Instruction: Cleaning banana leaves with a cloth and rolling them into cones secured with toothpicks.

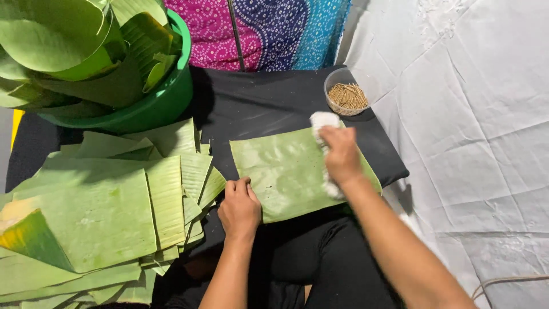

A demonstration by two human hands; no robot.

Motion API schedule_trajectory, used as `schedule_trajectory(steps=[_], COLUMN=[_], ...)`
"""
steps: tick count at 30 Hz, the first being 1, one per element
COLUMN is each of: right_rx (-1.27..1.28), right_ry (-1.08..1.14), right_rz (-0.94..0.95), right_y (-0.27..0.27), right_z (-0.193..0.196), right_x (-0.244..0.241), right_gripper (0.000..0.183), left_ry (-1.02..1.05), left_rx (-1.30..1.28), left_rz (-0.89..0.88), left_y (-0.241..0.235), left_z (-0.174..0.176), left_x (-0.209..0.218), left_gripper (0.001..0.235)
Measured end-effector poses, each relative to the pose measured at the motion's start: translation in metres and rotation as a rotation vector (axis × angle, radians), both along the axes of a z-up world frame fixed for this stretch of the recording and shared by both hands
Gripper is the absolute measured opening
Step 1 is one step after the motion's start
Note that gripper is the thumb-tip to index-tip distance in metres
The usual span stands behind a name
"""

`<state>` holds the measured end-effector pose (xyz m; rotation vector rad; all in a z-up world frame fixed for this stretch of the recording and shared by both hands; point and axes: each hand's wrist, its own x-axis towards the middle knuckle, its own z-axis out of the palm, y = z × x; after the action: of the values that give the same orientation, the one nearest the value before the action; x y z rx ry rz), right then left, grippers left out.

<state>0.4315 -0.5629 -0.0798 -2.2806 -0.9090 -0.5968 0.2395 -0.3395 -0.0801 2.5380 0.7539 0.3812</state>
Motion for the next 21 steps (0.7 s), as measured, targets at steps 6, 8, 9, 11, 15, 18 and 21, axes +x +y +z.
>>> schedule_trajectory(steps=[6, 8, 9, 11, 15, 18, 21], right_rx=[0.090, 0.021, -0.021, -0.069, -0.164, -0.159, -0.143], right_ry=[0.046, -0.019, -0.029, -0.036, -0.012, 0.001, -0.062], right_rz=[0.351, 0.359, 0.344, 0.328, 0.337, 0.158, -0.001], right_y=[0.091, 0.098, 0.094, 0.074, -0.011, -0.080, -0.114], right_z=[0.012, 0.010, 0.013, 0.006, -0.014, -0.008, -0.003], right_x=[-0.117, -0.133, -0.134, -0.121, -0.067, -0.036, -0.028], right_gripper=[0.048, 0.034, 0.040, 0.046, 0.049, 0.049, 0.046], left_ry=[0.062, 0.071, 0.068, 0.067, 0.050, 0.033, 0.006], left_rx=[0.029, 0.045, 0.039, 0.028, 0.031, 0.020, 0.011], left_rz=[0.028, 0.038, 0.046, 0.053, 0.051, 0.031, 0.000], left_y=[0.001, 0.002, 0.001, -0.002, -0.006, -0.006, -0.007], left_z=[-0.017, -0.024, -0.022, -0.013, -0.005, 0.007, 0.008], left_x=[0.003, 0.000, 0.000, 0.000, 0.001, -0.001, -0.002], left_gripper=[0.020, 0.019, 0.020, 0.022, 0.022, 0.022, 0.020])
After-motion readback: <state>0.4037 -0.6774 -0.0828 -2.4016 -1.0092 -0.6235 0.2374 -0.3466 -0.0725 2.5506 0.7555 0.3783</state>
